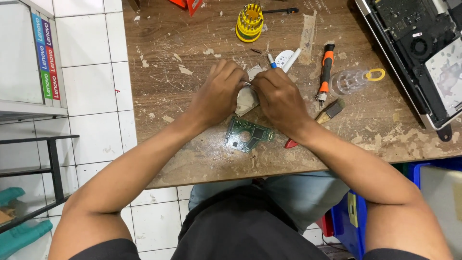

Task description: A person disassembles a hard drive at a workbench using a utility knife to remove stickers and separate the circuit board.

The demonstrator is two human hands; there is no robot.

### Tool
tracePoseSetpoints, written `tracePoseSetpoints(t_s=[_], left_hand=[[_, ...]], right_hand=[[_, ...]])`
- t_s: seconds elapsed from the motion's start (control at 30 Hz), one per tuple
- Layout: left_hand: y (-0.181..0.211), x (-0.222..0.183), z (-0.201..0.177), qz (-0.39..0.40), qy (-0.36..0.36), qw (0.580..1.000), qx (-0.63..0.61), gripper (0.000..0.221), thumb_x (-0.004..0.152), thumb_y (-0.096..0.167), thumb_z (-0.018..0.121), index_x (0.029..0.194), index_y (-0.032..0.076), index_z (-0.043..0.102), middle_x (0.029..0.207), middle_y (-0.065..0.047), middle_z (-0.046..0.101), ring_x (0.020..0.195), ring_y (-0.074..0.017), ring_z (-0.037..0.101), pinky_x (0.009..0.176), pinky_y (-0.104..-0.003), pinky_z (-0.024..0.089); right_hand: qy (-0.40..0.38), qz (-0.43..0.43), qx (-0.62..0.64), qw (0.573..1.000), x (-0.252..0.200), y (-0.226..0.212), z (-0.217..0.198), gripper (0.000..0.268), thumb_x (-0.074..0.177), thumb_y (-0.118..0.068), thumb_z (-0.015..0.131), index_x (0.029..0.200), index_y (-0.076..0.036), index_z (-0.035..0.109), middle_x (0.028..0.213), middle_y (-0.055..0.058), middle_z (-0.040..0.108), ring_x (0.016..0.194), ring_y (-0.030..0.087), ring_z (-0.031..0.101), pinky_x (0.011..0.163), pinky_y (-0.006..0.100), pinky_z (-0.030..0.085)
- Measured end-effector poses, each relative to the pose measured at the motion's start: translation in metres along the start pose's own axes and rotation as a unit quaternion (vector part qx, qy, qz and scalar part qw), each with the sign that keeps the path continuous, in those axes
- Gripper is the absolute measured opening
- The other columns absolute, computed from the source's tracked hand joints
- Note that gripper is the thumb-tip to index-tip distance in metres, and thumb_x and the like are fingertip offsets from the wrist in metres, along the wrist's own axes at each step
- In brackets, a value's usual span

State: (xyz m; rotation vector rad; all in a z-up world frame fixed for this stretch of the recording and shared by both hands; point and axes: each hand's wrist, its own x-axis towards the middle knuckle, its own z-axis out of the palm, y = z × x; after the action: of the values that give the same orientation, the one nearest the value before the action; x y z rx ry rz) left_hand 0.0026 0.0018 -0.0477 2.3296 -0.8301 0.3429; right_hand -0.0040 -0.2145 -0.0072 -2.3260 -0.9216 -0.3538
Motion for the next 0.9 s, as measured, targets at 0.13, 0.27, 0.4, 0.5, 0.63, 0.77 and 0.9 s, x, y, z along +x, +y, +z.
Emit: tracePoseSetpoints(t_s=[0.13,0.27,0.4,0.5,0.63,0.77,0.9], left_hand=[[-0.001,-0.001,0.004,0.0,-0.011,1.0,0.0,0.019,0.114,0.009,0.054,0.109,0.006,0.072,0.098,-0.006,0.06,0.1,-0.0229,0.057,0.088,-0.036,0.049],[0.007,-0.001,-0.004,0.007,-0.013,1.0,0.012,0.021,0.112,0.002,0.052,0.111,0.005,0.072,0.1,-0.007,0.062,0.103,-0.0235,0.059,0.092,-0.036,0.051],[0.003,-0.003,0.002,0.013,-0.004,1.0,-0.005,0.019,0.111,-0.001,0.052,0.112,0.004,0.071,0.1,-0.008,0.062,0.103,-0.0252,0.061,0.092,-0.037,0.052],[-0.002,-0.007,0.009,0.026,0.015,1.0,0.01,0.016,0.111,0.0,0.053,0.113,0.004,0.068,0.103,-0.009,0.063,0.108,-0.0283,0.062,0.096,-0.039,0.054],[-0.004,-0.009,0.014,0.043,0.051,0.998,-0.009,0.014,0.113,0.005,0.051,0.111,0.004,0.065,0.102,-0.009,0.06,0.107,-0.0314,0.063,0.098,-0.042,0.055],[-0.003,-0.007,0.011,0.045,0.062,0.997,-0.006,0.013,0.112,0.004,0.053,0.109,0.004,0.065,0.101,-0.009,0.06,0.105,-0.0307,0.064,0.097,-0.041,0.056],[-0.001,-0.001,-0.002,0.038,0.062,0.996,-0.047,0.012,0.111,0.004,0.053,0.109,0.005,0.065,0.1,-0.007,0.058,0.104,-0.0305,0.063,0.096,-0.043,0.056]], right_hand=[[0.021,-0.055,-0.116,0.992,-0.004,0.001,0.011,0.02,0.112,-0.003,0.064,0.101,-0.002,0.081,0.097,0.009,0.072,0.094,0.023,0.074,0.08,0.029,0.06],[0.023,-0.06,-0.122,0.991,-0.002,-0.003,0.01,0.021,0.114,-0.005,0.061,0.101,-0.003,0.078,0.098,0.008,0.072,0.098,0.024,0.075,0.084,0.03,0.06],[0.043,-0.077,-0.13,0.988,-0.006,0.006,0.021,0.023,0.116,-0.005,0.056,0.103,-0.003,0.076,0.103,0.005,0.071,0.103,0.024,0.075,0.085,0.032,0.06],[0.049,-0.069,-0.109,0.99,-0.005,0.002,0.021,0.025,0.115,-0.003,0.055,0.101,-0.003,0.075,0.103,0.006,0.071,0.102,0.025,0.075,0.085,0.033,0.061],[0.053,-0.057,-0.06,0.995,-0.004,0.005,0.021,0.016,0.111,0.001,0.064,0.1,0.001,0.076,0.104,0.008,0.073,0.104,0.029,0.076,0.087,0.036,0.062],[0.061,-0.061,-0.028,0.996,-0.005,0.013,0.026,0.013,0.11,0.001,0.067,0.1,0.001,0.076,0.104,0.008,0.074,0.105,0.029,0.076,0.088,0.037,0.062],[0.048,-0.061,-0.026,0.997,-0.003,0.015,0.022,0.012,0.109,0.001,0.069,0.1,0.001,0.077,0.102,0.009,0.075,0.104,0.03,0.076,0.088,0.038,0.062]])
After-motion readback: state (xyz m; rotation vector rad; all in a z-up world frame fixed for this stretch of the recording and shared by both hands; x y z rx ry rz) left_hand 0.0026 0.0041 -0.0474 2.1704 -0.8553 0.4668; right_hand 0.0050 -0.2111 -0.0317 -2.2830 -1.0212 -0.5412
